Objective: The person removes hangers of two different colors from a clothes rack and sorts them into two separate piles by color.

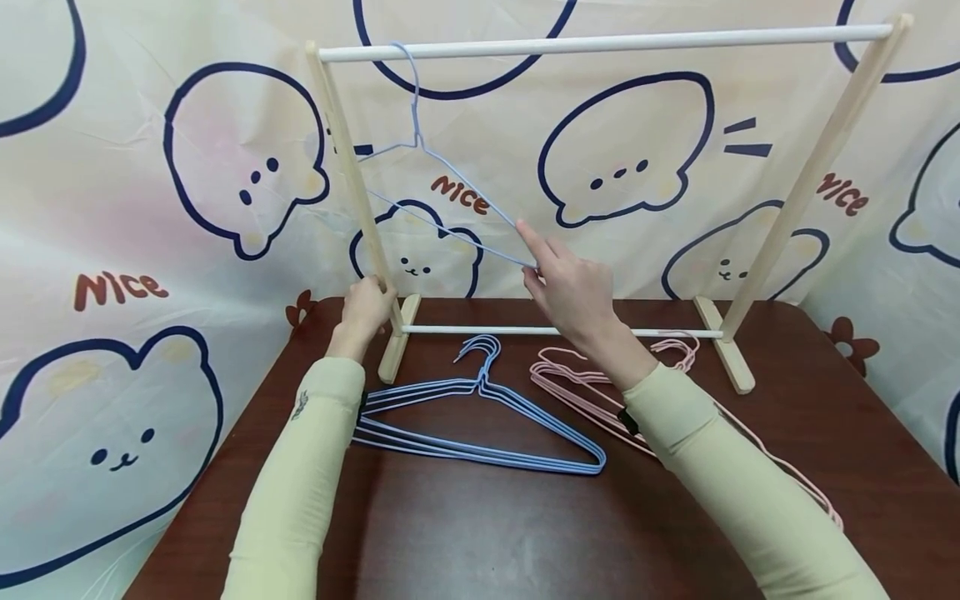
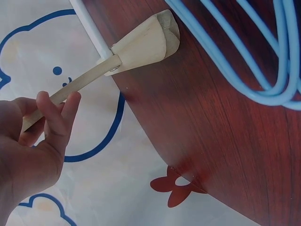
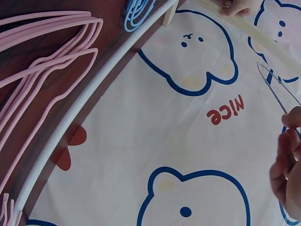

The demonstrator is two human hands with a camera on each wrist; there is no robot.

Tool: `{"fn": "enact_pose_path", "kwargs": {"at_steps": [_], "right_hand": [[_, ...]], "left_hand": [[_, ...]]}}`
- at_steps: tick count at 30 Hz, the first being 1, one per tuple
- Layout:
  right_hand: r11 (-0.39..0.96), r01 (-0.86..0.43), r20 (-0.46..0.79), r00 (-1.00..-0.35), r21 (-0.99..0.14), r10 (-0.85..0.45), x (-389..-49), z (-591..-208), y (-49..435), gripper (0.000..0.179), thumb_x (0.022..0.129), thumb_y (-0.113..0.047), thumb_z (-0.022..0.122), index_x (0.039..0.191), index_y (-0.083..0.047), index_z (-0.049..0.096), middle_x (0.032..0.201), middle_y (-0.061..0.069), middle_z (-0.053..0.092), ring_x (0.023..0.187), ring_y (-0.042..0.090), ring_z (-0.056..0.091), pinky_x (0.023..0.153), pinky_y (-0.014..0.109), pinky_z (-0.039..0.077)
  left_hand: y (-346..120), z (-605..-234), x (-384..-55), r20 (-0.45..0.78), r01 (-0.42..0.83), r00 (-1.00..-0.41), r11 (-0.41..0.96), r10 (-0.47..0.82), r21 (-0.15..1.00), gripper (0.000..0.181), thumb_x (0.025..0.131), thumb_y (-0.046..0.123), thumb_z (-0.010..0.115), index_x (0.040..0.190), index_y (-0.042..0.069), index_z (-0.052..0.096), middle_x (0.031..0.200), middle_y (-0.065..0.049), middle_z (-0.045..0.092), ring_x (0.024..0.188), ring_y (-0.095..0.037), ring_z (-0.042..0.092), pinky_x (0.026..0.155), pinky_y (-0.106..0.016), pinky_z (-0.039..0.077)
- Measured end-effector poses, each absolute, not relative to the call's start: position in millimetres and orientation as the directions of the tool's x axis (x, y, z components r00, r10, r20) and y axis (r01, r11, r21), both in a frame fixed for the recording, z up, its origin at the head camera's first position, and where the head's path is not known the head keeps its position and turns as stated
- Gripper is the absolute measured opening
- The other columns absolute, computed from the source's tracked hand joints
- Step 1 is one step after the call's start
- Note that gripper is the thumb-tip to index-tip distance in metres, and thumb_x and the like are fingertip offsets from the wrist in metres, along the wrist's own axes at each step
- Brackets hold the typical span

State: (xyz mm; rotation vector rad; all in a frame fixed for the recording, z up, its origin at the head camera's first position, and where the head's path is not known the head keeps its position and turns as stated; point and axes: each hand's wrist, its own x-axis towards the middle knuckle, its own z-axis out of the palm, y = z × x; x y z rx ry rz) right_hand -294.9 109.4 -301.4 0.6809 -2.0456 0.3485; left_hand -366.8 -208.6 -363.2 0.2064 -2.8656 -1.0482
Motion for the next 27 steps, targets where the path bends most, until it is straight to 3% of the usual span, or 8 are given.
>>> {"fn": "enact_pose_path", "kwargs": {"at_steps": [10, 14, 21, 27], "right_hand": [[0.77, -0.63, 0.894, -0.28, 0.104, -0.35, -292, -294, 111, 0.047, 0.09, -0.01, 0.062, 0.138, -0.01, 0.059, 0.079, 0.007, 0.072, 0.043, 0.014, 0.052, 0.036, 0.026, 0.033], [0.758, -0.641, 0.906, -0.239, 0.124, -0.35, -290, -291, 113, 0.047, 0.09, -0.008, 0.062, 0.136, -0.007, 0.059, 0.08, 0.008, 0.075, 0.046, 0.015, 0.058, 0.037, 0.025, 0.034], [0.747, -0.66, 0.922, -0.235, 0.08, -0.307, -281, -285, 120, 0.049, 0.088, -0.007, 0.064, 0.136, -0.005, 0.059, 0.067, 0.008, 0.068, 0.044, 0.014, 0.052, 0.037, 0.023, 0.03], [0.675, -0.736, 0.949, -0.247, -0.052, -0.196, -271, -290, 132, 0.051, 0.082, -0.001, 0.069, 0.132, -0.003, 0.062, 0.062, 0.009, 0.063, 0.046, 0.017, 0.051, 0.042, 0.025, 0.033]], "left_hand": [[-210, -362, -367, 0.032, -0.097, -0.988, 0.76, -0.153, 0.642, 0.035, 0.103, 0.024, 0.042, 0.123, -0.001, 0.056, 0.113, -0.026, 0.063, 0.053, -0.023, 0.063, 0.044, -0.027, 0.052], [-210, -362, -368, 0.04, -0.091, -0.988, 0.76, -0.152, 0.644, 0.035, 0.102, 0.024, 0.042, 0.123, -0.001, 0.056, 0.112, -0.026, 0.064, 0.063, -0.033, 0.069, 0.044, -0.027, 0.052], [-210, -363, -369, 0.043, -0.086, -0.988, 0.761, -0.148, 0.643, 0.036, 0.102, 0.024, 0.042, 0.124, -0.001, 0.057, 0.113, -0.027, 0.064, 0.061, -0.032, 0.069, 0.044, -0.028, 0.052], [-210, -363, -369, 0.038, -0.088, -0.988, 0.755, -0.148, 0.649, 0.036, 0.103, 0.024, 0.042, 0.124, -0.001, 0.056, 0.113, -0.027, 0.064, 0.055, -0.026, 0.066, 0.044, -0.028, 0.052]]}}
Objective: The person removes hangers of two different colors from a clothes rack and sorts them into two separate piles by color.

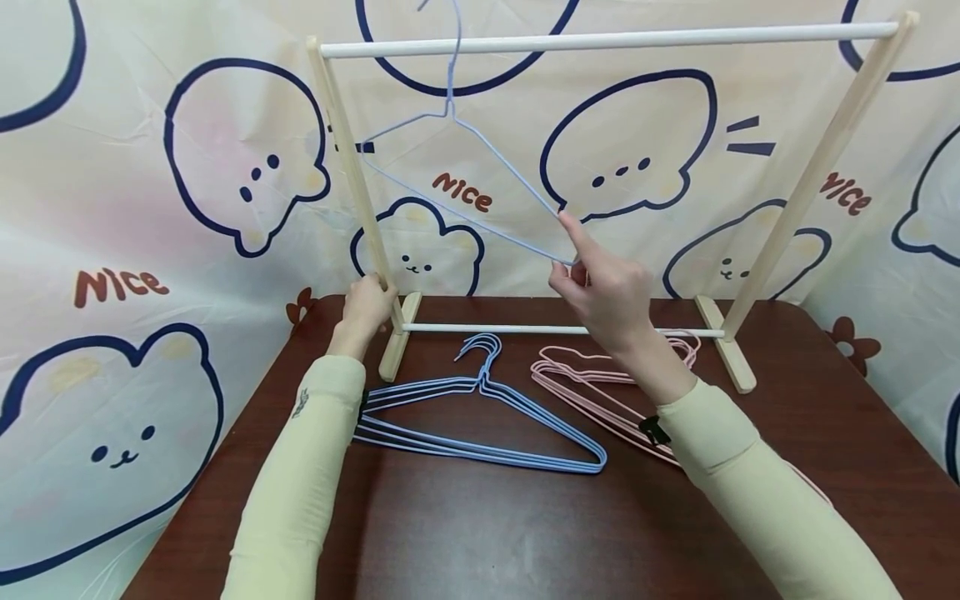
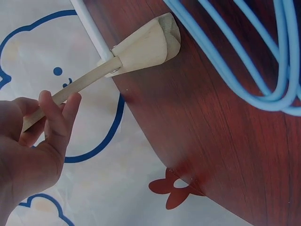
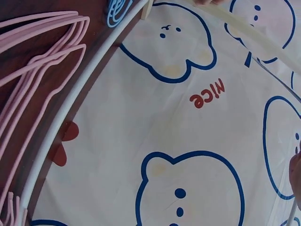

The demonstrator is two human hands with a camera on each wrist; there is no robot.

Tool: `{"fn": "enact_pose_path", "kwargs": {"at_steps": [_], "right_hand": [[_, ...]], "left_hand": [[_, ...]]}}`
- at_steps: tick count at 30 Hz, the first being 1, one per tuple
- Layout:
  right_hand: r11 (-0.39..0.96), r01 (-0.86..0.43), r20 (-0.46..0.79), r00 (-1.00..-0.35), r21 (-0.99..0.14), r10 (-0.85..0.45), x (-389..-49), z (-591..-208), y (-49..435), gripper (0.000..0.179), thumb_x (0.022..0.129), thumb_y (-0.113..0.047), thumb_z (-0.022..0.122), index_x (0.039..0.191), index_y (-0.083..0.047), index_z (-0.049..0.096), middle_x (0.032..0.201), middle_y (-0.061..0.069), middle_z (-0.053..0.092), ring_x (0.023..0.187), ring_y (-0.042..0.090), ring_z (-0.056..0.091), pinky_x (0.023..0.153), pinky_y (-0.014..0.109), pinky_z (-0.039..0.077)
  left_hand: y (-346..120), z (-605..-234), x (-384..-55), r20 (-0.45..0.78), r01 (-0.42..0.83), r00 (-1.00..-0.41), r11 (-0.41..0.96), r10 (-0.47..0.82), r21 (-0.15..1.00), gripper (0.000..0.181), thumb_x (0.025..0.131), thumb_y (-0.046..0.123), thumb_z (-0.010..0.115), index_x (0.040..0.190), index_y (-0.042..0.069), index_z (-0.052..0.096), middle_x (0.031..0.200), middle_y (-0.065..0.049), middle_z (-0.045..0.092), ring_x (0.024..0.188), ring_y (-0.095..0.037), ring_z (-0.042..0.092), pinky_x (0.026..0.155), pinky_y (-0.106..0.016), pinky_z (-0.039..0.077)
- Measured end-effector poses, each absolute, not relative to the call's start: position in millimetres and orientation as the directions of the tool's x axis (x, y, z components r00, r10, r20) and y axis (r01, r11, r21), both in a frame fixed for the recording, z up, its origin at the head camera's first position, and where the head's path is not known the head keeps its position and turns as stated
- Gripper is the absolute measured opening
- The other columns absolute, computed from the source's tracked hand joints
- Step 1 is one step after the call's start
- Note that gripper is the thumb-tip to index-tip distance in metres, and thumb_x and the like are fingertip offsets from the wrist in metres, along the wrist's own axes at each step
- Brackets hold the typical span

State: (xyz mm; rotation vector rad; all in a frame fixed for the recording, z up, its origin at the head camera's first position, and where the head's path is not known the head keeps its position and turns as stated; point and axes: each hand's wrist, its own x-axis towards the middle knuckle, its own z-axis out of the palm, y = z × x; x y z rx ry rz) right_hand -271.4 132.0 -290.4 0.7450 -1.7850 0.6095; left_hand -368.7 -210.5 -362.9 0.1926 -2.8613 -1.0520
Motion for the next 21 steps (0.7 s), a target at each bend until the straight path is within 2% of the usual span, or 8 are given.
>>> {"fn": "enact_pose_path", "kwargs": {"at_steps": [5, 11, 16, 21], "right_hand": [[0.63, -0.767, 0.953, -0.268, -0.121, -0.143, -258, -294, 140, 0.049, 0.082, -0.001, 0.069, 0.131, -0.002, 0.063, 0.06, 0.009, 0.06, 0.046, 0.016, 0.047, 0.045, 0.024, 0.034], [0.624, -0.766, 0.952, -0.286, -0.158, -0.11, -241, -298, 152, 0.047, 0.08, -0.001, 0.07, 0.127, -0.002, 0.066, 0.064, 0.012, 0.064, 0.05, 0.018, 0.054, 0.049, 0.021, 0.039], [0.588, -0.782, 0.949, -0.307, -0.206, -0.076, -227, -301, 162, 0.047, 0.079, 0.002, 0.069, 0.125, 0.0, 0.066, 0.065, 0.013, 0.063, 0.053, 0.017, 0.052, 0.056, 0.011, 0.038], [0.581, -0.778, 0.944, -0.326, -0.241, -0.044, -210, -306, 170, 0.047, 0.078, -0.001, 0.07, 0.125, 0.0, 0.066, 0.068, 0.013, 0.061, 0.059, 0.016, 0.047, 0.057, 0.01, 0.035]], "left_hand": [[-211, -363, -369, 0.031, -0.089, -0.989, 0.757, -0.143, 0.647, 0.035, 0.103, 0.024, 0.042, 0.123, -0.001, 0.056, 0.112, -0.027, 0.064, 0.055, -0.028, 0.066, 0.045, -0.029, 0.053], [-212, -362, -369, 0.029, -0.088, -0.989, 0.75, -0.142, 0.656, 0.038, 0.103, 0.025, 0.042, 0.127, -0.001, 0.055, 0.116, -0.028, 0.064, 0.072, -0.037, 0.072, 0.05, -0.033, 0.057], [-212, -362, -367, 0.022, -0.099, -0.988, 0.748, -0.15, 0.657, 0.037, 0.103, 0.025, 0.042, 0.127, -0.001, 0.055, 0.112, -0.028, 0.064, 0.071, -0.037, 0.072, 0.05, -0.033, 0.057], [-211, -363, -368, 0.026, -0.088, -0.989, 0.733, -0.143, 0.674, 0.038, 0.102, 0.024, 0.043, 0.127, -0.001, 0.056, 0.112, -0.028, 0.064, 0.066, -0.035, 0.071, 0.054, -0.039, 0.06]]}}
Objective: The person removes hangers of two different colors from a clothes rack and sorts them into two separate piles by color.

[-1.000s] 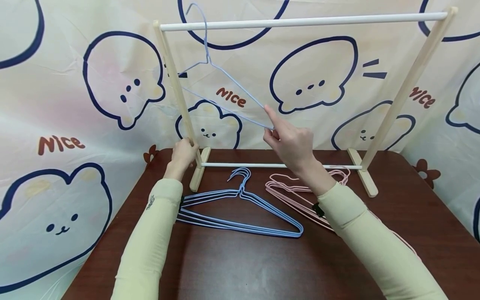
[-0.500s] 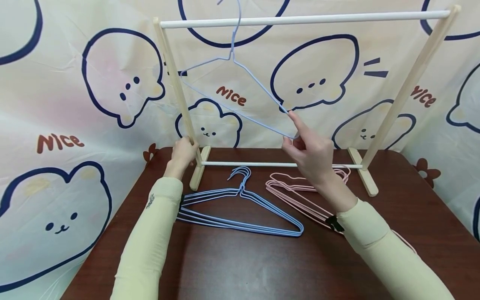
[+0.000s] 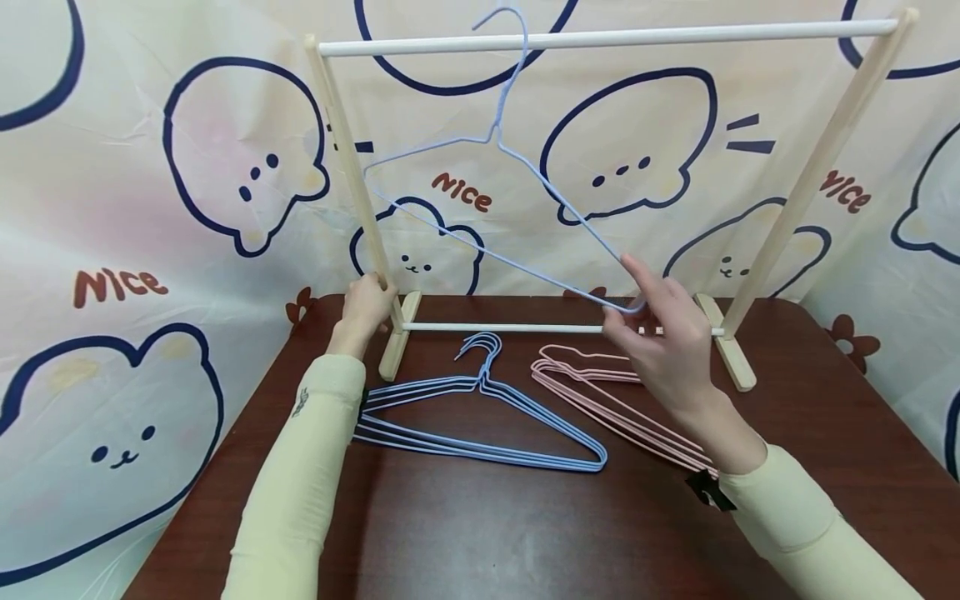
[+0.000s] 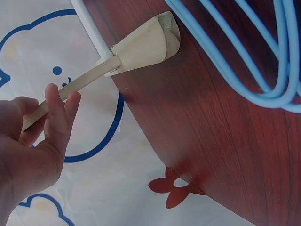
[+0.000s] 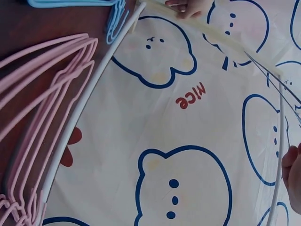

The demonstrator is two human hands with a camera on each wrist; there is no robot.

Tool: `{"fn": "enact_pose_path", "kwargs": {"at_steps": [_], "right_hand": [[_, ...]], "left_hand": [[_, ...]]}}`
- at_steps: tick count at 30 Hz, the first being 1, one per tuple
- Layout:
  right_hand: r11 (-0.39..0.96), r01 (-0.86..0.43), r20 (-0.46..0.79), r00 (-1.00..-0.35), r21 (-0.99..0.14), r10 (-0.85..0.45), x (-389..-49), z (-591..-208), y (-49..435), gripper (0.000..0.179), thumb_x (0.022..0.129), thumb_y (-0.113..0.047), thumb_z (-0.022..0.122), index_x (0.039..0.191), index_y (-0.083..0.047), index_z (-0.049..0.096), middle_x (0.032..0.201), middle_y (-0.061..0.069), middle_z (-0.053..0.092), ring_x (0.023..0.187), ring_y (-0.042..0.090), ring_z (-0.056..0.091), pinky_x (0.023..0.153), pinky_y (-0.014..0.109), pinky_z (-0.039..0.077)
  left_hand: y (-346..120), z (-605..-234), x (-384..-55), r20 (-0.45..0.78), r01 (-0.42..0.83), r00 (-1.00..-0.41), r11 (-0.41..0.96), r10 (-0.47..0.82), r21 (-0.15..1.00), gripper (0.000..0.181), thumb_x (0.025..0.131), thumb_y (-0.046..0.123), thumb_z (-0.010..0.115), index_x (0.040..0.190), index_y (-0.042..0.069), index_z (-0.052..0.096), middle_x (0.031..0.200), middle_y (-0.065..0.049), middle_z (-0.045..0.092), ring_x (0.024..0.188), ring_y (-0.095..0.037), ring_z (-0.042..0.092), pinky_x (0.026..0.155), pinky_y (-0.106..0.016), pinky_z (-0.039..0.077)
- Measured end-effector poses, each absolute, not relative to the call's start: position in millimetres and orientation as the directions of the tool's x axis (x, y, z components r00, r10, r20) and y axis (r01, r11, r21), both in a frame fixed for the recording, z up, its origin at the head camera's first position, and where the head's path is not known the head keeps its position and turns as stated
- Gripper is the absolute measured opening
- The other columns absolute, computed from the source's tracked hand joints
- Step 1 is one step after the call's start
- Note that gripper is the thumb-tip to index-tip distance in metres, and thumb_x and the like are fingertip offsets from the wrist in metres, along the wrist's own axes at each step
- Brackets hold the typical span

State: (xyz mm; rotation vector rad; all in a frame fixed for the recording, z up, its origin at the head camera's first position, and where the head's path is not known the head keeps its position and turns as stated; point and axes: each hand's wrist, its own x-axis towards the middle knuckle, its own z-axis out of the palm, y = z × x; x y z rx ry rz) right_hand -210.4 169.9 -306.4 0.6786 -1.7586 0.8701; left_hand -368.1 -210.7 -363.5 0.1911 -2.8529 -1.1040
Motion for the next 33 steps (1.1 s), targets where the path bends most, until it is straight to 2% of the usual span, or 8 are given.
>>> {"fn": "enact_pose_path", "kwargs": {"at_steps": [5, 7, 11, 17, 19, 24, 29, 33], "right_hand": [[0.589, -0.776, 0.946, -0.318, -0.226, -0.056, -197, -316, 179, 0.046, 0.077, -0.006, 0.07, 0.122, 0.003, 0.067, 0.069, 0.013, 0.057, 0.061, 0.013, 0.044, 0.057, 0.01, 0.034], [0.582, -0.779, 0.943, -0.327, -0.233, -0.062, -194, -321, 184, 0.047, 0.076, -0.006, 0.07, 0.121, 0.004, 0.067, 0.069, 0.012, 0.056, 0.062, 0.009, 0.043, 0.056, 0.009, 0.034], [0.571, -0.775, 0.923, -0.377, -0.27, -0.075, -189, -331, 195, 0.049, 0.073, -0.002, 0.072, 0.121, 0.007, 0.066, 0.069, 0.01, 0.053, 0.063, 0.004, 0.042, 0.055, 0.009, 0.034], [0.581, -0.749, 0.884, -0.456, -0.318, -0.103, -178, -347, 210, 0.055, 0.069, 0.005, 0.073, 0.124, 0.005, 0.066, 0.072, 0.006, 0.051, 0.064, 0.0, 0.041, 0.054, 0.01, 0.033], [0.578, -0.751, 0.876, -0.467, -0.32, -0.122, -175, -352, 213, 0.054, 0.072, 0.001, 0.072, 0.125, 0.003, 0.066, 0.074, 0.004, 0.051, 0.066, 0.0, 0.042, 0.055, 0.01, 0.034], [0.552, -0.774, 0.864, -0.473, -0.312, -0.175, -166, -363, 214, 0.049, 0.075, -0.009, 0.069, 0.123, 0.003, 0.067, 0.076, 0.001, 0.051, 0.068, 0.002, 0.044, 0.057, 0.009, 0.037], [0.51, -0.812, 0.888, -0.423, -0.283, -0.181, -162, -373, 206, 0.047, 0.074, -0.009, 0.066, 0.118, 0.008, 0.068, 0.078, 0.008, 0.054, 0.077, 0.008, 0.051, 0.076, 0.005, 0.042], [0.491, -0.834, 0.903, -0.385, -0.252, -0.19, -161, -379, 199, 0.045, 0.074, -0.01, 0.065, 0.115, 0.009, 0.069, 0.079, 0.01, 0.055, 0.08, 0.011, 0.051, 0.083, 0.005, 0.039]], "left_hand": [[-210, -366, -370, 0.039, -0.07, -0.991, 0.736, -0.13, 0.673, 0.038, 0.102, 0.024, 0.043, 0.125, -0.002, 0.057, 0.115, -0.029, 0.064, 0.063, -0.033, 0.071, 0.054, -0.039, 0.06], [-211, -366, -370, 0.046, -0.064, -0.991, 0.739, -0.127, 0.671, 0.037, 0.102, 0.024, 0.043, 0.124, -0.002, 0.057, 0.115, -0.029, 0.064, 0.062, -0.033, 0.071, 0.058, -0.042, 0.061], [-211, -365, -370, 0.046, -0.063, -0.991, 0.738, -0.126, 0.671, 0.037, 0.102, 0.024, 0.043, 0.124, -0.002, 0.057, 0.115, -0.029, 0.064, 0.063, -0.033, 0.071, 0.064, -0.046, 0.061], [-210, -363, -371, 0.041, -0.067, -0.991, 0.749, -0.125, 0.659, 0.037, 0.102, 0.025, 0.043, 0.122, -0.001, 0.058, 0.116, -0.029, 0.064, 0.068, -0.037, 0.072, 0.052, -0.036, 0.059], [-210, -363, -371, 0.042, -0.068, -0.991, 0.753, -0.126, 0.654, 0.036, 0.102, 0.026, 0.043, 0.122, 0.0, 0.058, 0.116, -0.028, 0.064, 0.066, -0.036, 0.072, 0.049, -0.034, 0.057], [-211, -362, -372, 0.04, -0.075, -0.99, 0.753, -0.133, 0.654, 0.036, 0.102, 0.025, 0.043, 0.123, 0.0, 0.058, 0.114, -0.028, 0.064, 0.057, -0.03, 0.07, 0.047, -0.032, 0.056], [-212, -362, -370, 0.072, -0.06, -0.988, 0.772, -0.137, 0.633, 0.034, 0.1, 0.022, 0.045, 0.119, -0.002, 0.059, 0.109, -0.028, 0.066, 0.053, -0.02, 0.067, 0.048, -0.03, 0.055], [-211, -363, -368, 0.099, -0.054, -0.985, 0.792, -0.143, 0.609, 0.034, 0.099, 0.022, 0.046, 0.116, -0.003, 0.061, 0.106, -0.026, 0.068, 0.058, -0.024, 0.067, 0.048, -0.028, 0.051]]}}
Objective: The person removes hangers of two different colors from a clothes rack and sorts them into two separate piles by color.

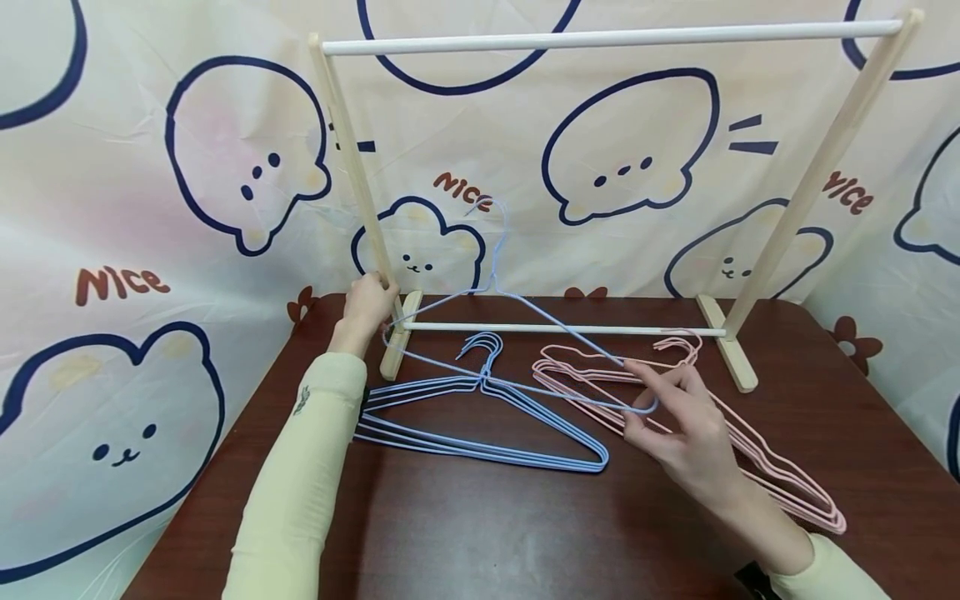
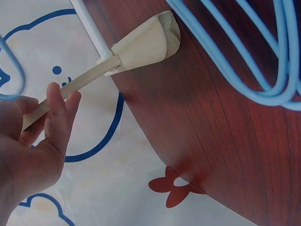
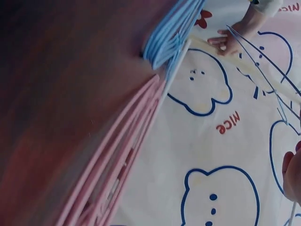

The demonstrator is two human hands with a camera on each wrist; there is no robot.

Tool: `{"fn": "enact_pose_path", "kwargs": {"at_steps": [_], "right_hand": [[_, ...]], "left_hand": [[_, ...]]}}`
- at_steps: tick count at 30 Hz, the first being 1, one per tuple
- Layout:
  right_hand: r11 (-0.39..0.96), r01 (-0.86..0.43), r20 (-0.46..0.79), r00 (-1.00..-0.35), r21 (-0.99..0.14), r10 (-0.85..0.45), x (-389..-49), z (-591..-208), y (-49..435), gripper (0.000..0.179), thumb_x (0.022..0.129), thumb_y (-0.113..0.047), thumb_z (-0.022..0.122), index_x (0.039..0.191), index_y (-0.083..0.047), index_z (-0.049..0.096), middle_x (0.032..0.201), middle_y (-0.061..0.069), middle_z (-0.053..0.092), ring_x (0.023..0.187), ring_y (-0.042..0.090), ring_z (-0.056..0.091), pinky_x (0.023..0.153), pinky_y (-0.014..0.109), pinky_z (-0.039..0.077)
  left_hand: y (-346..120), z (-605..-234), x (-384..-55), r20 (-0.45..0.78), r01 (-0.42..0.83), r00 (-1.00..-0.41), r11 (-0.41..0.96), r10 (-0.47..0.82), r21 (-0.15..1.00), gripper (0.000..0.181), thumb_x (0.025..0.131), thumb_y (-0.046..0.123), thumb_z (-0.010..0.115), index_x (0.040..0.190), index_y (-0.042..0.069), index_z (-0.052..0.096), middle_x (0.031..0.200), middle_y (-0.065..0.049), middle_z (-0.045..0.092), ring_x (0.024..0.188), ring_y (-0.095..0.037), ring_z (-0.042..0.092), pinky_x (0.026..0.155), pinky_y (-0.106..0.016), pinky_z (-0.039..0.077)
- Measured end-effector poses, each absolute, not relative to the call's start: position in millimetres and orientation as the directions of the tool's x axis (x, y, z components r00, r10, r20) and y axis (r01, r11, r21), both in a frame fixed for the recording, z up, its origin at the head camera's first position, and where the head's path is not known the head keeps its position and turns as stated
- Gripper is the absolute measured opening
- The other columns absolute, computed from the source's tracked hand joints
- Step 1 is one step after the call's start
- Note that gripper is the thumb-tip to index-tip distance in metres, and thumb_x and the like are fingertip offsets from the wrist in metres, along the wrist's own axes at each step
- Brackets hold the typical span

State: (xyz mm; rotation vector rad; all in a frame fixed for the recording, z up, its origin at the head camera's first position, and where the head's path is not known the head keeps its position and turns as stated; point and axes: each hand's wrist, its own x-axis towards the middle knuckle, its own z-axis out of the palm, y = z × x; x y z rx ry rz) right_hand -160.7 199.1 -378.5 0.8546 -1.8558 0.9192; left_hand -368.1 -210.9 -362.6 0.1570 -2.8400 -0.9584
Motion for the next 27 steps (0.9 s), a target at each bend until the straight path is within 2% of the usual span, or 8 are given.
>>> {"fn": "enact_pose_path", "kwargs": {"at_steps": [5, 11, 16, 19, 22, 27], "right_hand": [[0.46, -0.846, 0.891, -0.4, -0.269, -0.215, -160, -388, 192, 0.047, 0.07, -0.005, 0.065, 0.115, 0.009, 0.068, 0.08, 0.007, 0.056, 0.08, 0.012, 0.052, 0.084, 0.007, 0.04], [0.413, -0.831, 0.851, -0.484, -0.373, -0.205, -157, -395, 184, 0.056, 0.065, 0.005, 0.068, 0.12, 0.007, 0.066, 0.08, 0.005, 0.061, 0.086, 0.012, 0.05, 0.087, 0.009, 0.041], [0.339, -0.829, 0.815, -0.531, -0.444, -0.232, -151, -389, 174, 0.061, 0.066, 0.014, 0.068, 0.126, 0.007, 0.063, 0.097, 0.008, 0.075, 0.092, 0.014, 0.05, 0.086, 0.014, 0.04], [0.282, -0.833, 0.807, -0.542, -0.476, -0.236, -147, -384, 168, 0.06, 0.066, 0.019, 0.067, 0.125, 0.009, 0.062, 0.113, 0.007, 0.074, 0.092, 0.011, 0.051, 0.086, 0.015, 0.042], [0.208, -0.828, 0.796, -0.559, -0.521, -0.23, -147, -382, 165, 0.056, 0.068, 0.024, 0.064, 0.122, 0.014, 0.06, 0.12, 0.005, 0.071, 0.093, 0.008, 0.054, 0.084, 0.015, 0.046], [0.116, -0.78, 0.75, -0.624, -0.615, -0.218, -153, -394, 167, 0.056, 0.071, 0.03, 0.06, 0.125, 0.015, 0.057, 0.123, 0.018, 0.069, 0.093, 0.011, 0.061, 0.081, 0.015, 0.051]], "left_hand": [[-211, -364, -369, 0.056, -0.081, -0.987, 0.759, -0.153, 0.646, 0.036, 0.1, 0.023, 0.045, 0.121, -0.004, 0.058, 0.113, -0.029, 0.065, 0.058, -0.03, 0.071, 0.044, -0.029, 0.054], [-213, -364, -371, 0.054, -0.079, -0.987, 0.756, -0.149, 0.65, 0.036, 0.099, 0.021, 0.045, 0.121, -0.004, 0.057, 0.115, -0.031, 0.064, 0.048, -0.021, 0.066, 0.043, -0.029, 0.054], [-213, -365, -373, 0.053, -0.084, -0.986, 0.755, -0.155, 0.65, 0.036, 0.098, 0.021, 0.046, 0.122, -0.004, 0.057, 0.116, -0.031, 0.064, 0.045, -0.019, 0.065, 0.044, -0.03, 0.055], [-212, -365, -374, 0.049, -0.09, -0.986, 0.755, -0.16, 0.649, 0.036, 0.099, 0.021, 0.046, 0.123, -0.003, 0.057, 0.116, -0.03, 0.065, 0.05, -0.024, 0.068, 0.051, -0.036, 0.059], [-212, -365, -373, 0.045, -0.092, -0.986, 0.756, -0.158, 0.648, 0.038, 0.099, 0.022, 0.046, 0.125, -0.003, 0.057, 0.117, -0.031, 0.064, 0.059, -0.03, 0.071, 0.057, -0.04, 0.061], [-211, -365, -372, 0.041, -0.095, -0.986, 0.754, -0.159, 0.65, 0.039, 0.099, 0.022, 0.045, 0.127, -0.003, 0.056, 0.117, -0.03, 0.064, 0.068, -0.036, 0.073, 0.057, -0.04, 0.061]]}}
